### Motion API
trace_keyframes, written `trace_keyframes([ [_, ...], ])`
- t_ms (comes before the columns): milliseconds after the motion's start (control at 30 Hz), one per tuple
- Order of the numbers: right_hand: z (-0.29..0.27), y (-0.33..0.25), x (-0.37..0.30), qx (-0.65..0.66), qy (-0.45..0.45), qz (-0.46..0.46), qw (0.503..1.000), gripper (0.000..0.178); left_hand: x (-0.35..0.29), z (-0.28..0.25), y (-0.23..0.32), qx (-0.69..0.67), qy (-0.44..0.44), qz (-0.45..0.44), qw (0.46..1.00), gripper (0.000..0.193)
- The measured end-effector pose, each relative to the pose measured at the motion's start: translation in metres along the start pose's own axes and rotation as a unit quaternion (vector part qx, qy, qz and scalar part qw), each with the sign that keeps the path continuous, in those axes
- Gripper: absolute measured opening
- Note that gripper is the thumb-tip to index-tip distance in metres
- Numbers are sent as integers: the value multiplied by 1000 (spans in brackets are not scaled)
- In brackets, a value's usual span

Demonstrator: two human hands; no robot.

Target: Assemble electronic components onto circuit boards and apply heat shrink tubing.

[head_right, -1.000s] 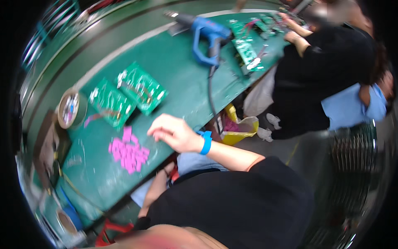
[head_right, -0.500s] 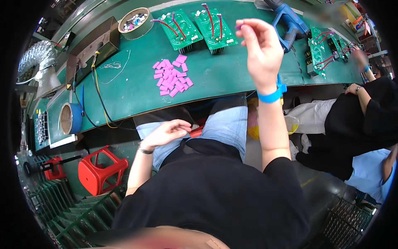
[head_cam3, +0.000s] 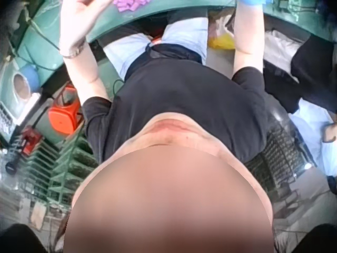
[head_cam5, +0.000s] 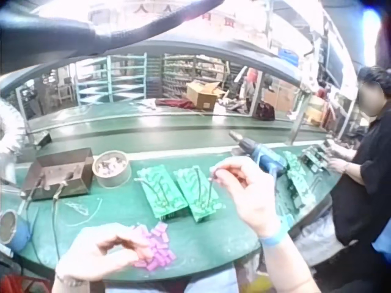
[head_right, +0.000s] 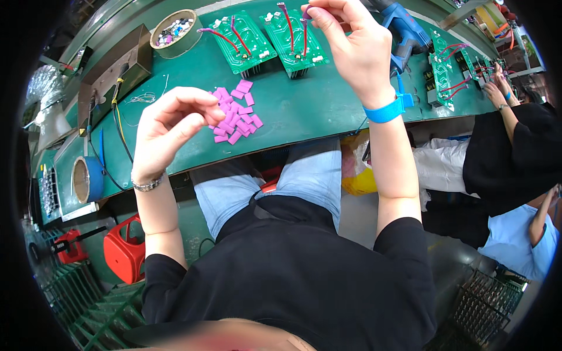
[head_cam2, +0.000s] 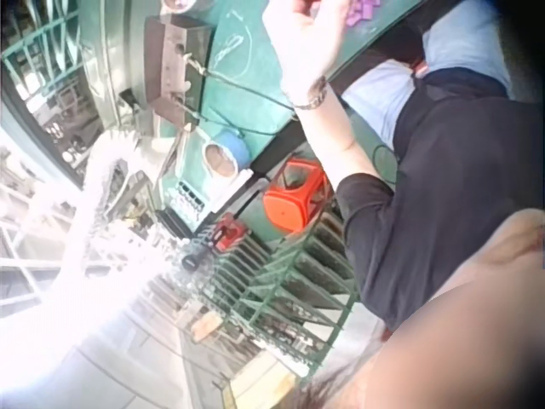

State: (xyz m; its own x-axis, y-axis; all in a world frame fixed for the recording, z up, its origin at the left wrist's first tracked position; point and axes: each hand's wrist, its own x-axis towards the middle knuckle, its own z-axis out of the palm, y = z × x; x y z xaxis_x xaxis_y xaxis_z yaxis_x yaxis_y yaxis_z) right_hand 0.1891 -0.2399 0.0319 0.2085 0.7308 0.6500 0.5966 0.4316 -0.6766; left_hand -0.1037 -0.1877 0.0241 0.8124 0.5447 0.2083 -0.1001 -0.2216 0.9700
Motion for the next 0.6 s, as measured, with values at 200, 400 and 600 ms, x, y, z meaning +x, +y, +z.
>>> trace_keyframes([
  [200, 4, -3, 2, -73, -13, -57, 996, 17, -9, -9, -11, -30, 31, 1, 999, 23],
  [400, 8, -18, 8, -213, -17, -141, 967, 15, -25, -14, -18, -16, 49, -25, 998, 24],
  [600, 8, -25, 8, -262, -15, -147, 954, 15, -37, -17, -27, -33, 58, -43, 997, 24],
])
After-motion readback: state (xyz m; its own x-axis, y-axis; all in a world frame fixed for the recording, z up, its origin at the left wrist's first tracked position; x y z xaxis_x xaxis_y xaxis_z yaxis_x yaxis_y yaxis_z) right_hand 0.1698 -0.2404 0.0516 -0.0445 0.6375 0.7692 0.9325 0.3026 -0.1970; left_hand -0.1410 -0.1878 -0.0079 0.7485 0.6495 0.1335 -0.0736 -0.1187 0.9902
